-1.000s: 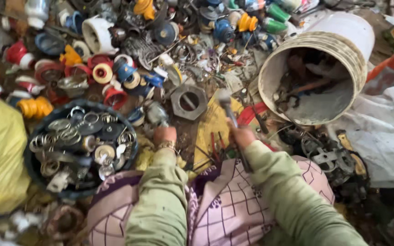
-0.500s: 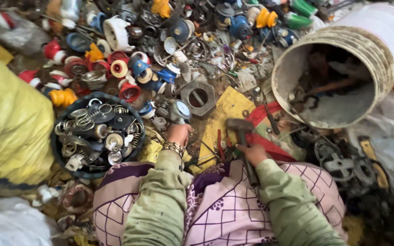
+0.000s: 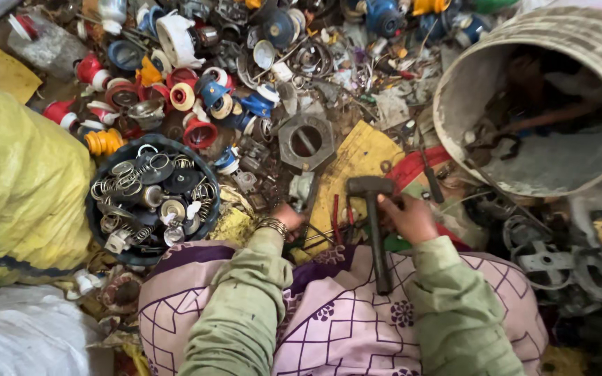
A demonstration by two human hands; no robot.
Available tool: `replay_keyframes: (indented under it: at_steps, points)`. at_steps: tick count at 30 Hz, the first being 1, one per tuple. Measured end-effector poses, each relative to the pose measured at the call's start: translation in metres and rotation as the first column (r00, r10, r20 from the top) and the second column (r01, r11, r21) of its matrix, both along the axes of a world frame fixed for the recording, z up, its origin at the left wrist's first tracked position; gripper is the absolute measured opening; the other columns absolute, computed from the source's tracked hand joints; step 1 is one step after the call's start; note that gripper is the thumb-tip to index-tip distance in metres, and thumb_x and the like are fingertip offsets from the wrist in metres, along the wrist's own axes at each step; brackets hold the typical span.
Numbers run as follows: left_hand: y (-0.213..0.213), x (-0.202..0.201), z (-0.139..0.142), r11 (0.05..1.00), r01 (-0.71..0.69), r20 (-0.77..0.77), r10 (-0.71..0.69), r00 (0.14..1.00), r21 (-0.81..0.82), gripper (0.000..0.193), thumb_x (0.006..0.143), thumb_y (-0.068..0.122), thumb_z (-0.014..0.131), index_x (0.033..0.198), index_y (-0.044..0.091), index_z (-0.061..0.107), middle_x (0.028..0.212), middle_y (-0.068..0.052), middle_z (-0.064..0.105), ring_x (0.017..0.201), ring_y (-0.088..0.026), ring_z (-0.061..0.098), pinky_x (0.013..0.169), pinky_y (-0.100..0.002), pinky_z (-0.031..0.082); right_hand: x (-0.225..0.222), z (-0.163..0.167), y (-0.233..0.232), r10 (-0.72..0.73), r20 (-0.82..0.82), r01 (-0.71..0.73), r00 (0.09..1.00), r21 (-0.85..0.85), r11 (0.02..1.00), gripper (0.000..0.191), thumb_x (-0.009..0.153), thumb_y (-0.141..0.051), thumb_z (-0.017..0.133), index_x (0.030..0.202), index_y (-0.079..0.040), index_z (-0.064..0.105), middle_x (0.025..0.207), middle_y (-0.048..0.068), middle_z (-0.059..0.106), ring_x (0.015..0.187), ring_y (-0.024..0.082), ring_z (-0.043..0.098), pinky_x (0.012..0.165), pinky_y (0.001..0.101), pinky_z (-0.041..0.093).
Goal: The person sits on the floor and uses a hammer and pliers to disassemble and reassemble a small mechanical component. They remove a circular part, inspect the interior, and then reattach it before using pliers to adjust a small piece.
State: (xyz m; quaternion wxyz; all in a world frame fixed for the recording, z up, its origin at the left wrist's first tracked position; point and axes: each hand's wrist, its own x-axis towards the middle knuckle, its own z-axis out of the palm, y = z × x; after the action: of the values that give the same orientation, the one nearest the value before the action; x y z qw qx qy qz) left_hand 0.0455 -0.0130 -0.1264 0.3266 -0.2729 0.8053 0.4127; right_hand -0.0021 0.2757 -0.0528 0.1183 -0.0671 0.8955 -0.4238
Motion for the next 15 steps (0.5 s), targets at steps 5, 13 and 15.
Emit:
replay_keyframes:
  at_steps: [5,13,15]
  points:
    - [-0.002,-0.014,0.006,0.903,0.205,0.042,-0.205,0.978,-0.377,0.052,0.081,0.05,0.076,0.104,0.004,0.073,0.109,-0.021,0.07,0.099,-0.038,0.068,0.085,-0.049,0.056,0.0,-0.027,0.006,0.005,0.18,0.026,0.984,-0.173,0.985,0.04,0.09,-0.041,0.073,0.101,-0.002,0.073,0.068,0.011,0.07,0.057,0.021,0.065,0.053,0.0371,0.051]
    - [-0.093,-0.104,0.039,0.894,-0.264,-0.716,-0.085,0.693,-0.361,0.041,0.085,0.043,0.075,0.095,0.003,0.074,0.087,-0.022,0.074,0.083,-0.04,0.072,0.078,-0.052,0.058,0.006,-0.061,-0.012,0.111,0.194,-0.112,0.975,-0.006,0.994,0.041,0.091,-0.042,0.072,0.102,-0.002,0.073,0.073,0.016,0.071,0.064,0.03,0.069,0.059,0.0409,0.052]
    - [-0.115,-0.136,0.043,0.834,-0.307,-0.727,-0.154,0.669,-0.459,0.032,0.09,0.031,0.072,0.107,0.004,0.072,0.093,-0.024,0.073,0.09,-0.044,0.07,0.082,-0.055,0.055,0.008,-0.064,-0.019,0.101,0.191,-0.096,0.976,-0.036,0.995,0.042,0.089,-0.043,0.072,0.099,-0.002,0.074,0.074,0.016,0.072,0.066,0.03,0.071,0.059,0.0404,0.053]
